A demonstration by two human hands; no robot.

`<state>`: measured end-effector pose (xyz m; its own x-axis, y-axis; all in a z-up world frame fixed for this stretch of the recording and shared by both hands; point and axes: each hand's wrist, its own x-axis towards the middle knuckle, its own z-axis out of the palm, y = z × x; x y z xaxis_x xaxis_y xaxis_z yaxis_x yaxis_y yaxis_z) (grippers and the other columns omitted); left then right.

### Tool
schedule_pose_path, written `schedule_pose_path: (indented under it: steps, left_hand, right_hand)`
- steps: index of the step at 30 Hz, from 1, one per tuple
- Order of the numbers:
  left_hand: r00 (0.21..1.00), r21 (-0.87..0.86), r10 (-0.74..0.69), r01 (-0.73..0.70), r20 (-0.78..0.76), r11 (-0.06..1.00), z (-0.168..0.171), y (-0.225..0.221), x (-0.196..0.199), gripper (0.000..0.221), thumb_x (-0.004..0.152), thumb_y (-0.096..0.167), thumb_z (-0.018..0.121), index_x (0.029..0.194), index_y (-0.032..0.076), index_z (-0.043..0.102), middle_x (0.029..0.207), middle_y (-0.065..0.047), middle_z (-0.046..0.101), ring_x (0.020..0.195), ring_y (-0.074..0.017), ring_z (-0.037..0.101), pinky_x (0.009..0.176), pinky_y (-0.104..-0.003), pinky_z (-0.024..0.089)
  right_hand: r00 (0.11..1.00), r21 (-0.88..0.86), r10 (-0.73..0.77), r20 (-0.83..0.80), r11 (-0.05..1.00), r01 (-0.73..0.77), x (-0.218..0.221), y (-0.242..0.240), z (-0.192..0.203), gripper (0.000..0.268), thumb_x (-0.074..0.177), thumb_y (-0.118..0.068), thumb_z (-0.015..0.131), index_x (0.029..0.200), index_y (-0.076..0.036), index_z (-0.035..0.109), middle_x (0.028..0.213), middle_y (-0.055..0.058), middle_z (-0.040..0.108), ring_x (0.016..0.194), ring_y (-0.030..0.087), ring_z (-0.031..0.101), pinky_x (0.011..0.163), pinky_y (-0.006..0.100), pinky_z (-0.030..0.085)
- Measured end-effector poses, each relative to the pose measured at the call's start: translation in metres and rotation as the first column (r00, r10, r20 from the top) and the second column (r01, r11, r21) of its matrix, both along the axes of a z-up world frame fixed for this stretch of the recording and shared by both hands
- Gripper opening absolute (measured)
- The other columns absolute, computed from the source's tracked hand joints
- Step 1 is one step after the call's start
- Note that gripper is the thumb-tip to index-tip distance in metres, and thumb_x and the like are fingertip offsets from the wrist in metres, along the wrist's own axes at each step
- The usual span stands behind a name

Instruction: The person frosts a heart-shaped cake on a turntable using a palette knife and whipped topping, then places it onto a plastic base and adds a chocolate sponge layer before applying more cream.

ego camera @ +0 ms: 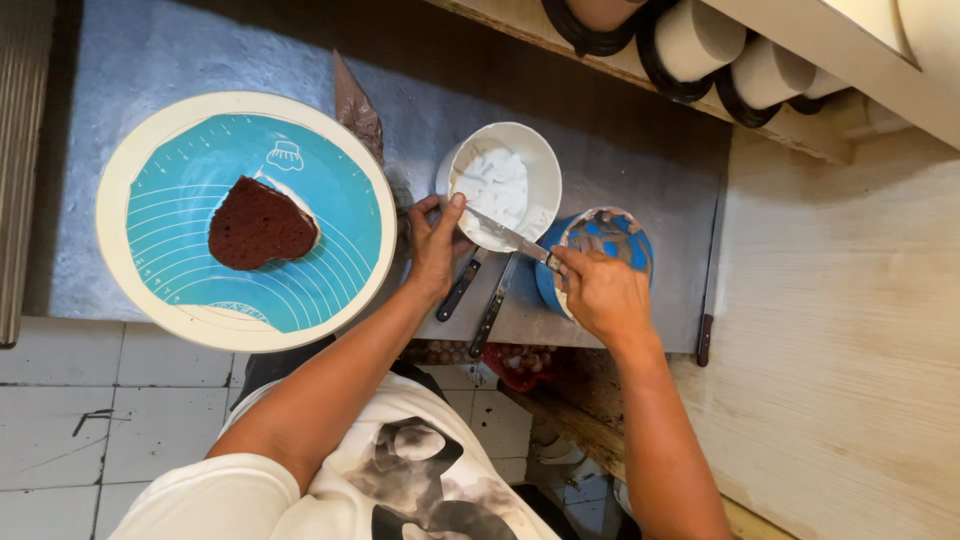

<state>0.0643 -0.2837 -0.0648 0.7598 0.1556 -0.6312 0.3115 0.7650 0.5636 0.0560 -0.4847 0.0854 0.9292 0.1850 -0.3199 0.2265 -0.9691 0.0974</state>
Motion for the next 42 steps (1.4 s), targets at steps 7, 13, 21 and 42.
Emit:
schedule_pose_path:
  steps: [7,13,21,42]
  left_hand:
    - [0.991,-0.035,-0.126,0.128,0.055,0.991,0.001,0.001,0.009,0.113,0.081,0.052,0.088,0.157,0.002,0.021,0.143,-0.019,0.029,0.131,-0.035,0.041,0.082,-0.059,0.064]
    - [0.978,0.101,-0.183,0.173,0.103,0.98,0.007,0.005,0.002,0.105,0.079,0.044,0.092,0.152,0.005,0.028,0.139,-0.018,0.035,0.127,-0.0339,0.045,0.08,-0.052,0.064]
    - [0.856,0.319,-0.348,0.232,0.381,0.919,0.062,0.049,0.003,0.095,0.076,0.031,0.093,0.149,0.008,0.037,0.139,-0.017,0.048,0.123,-0.0263,0.053,0.082,-0.045,0.065]
    - [0.619,0.302,-0.232,-0.008,0.75,0.953,0.155,0.07,-0.022,0.1,0.073,0.031,0.091,0.153,0.015,0.033,0.154,-0.012,0.039,0.14,-0.0239,0.043,0.109,-0.04,0.052]
  right_hand:
    - [0.991,0.218,-0.058,0.117,0.975,0.031,-0.022,-0.018,-0.019,0.028,0.096,-0.032,0.061,0.119,-0.041,0.074,0.086,0.001,0.073,0.087,0.029,0.074,0.075,0.049,0.061]
    - [0.961,0.284,0.032,0.275,0.952,-0.113,-0.037,-0.024,-0.014,0.022,0.095,-0.04,0.067,0.115,-0.042,0.076,0.078,-0.005,0.068,0.078,0.02,0.073,0.066,0.038,0.06]
    - [0.702,-0.152,0.314,0.639,0.947,-0.284,-0.036,-0.071,0.071,0.023,0.105,-0.036,0.061,0.117,-0.05,0.075,0.079,-0.01,0.06,0.067,0.013,0.064,0.062,0.025,0.051]
    - [0.811,0.895,-0.466,-0.352,0.085,0.438,-0.133,0.024,0.03,0.04,0.093,-0.01,0.07,0.133,-0.003,0.073,0.07,0.007,0.063,0.053,0.011,0.053,0.044,0.025,0.043]
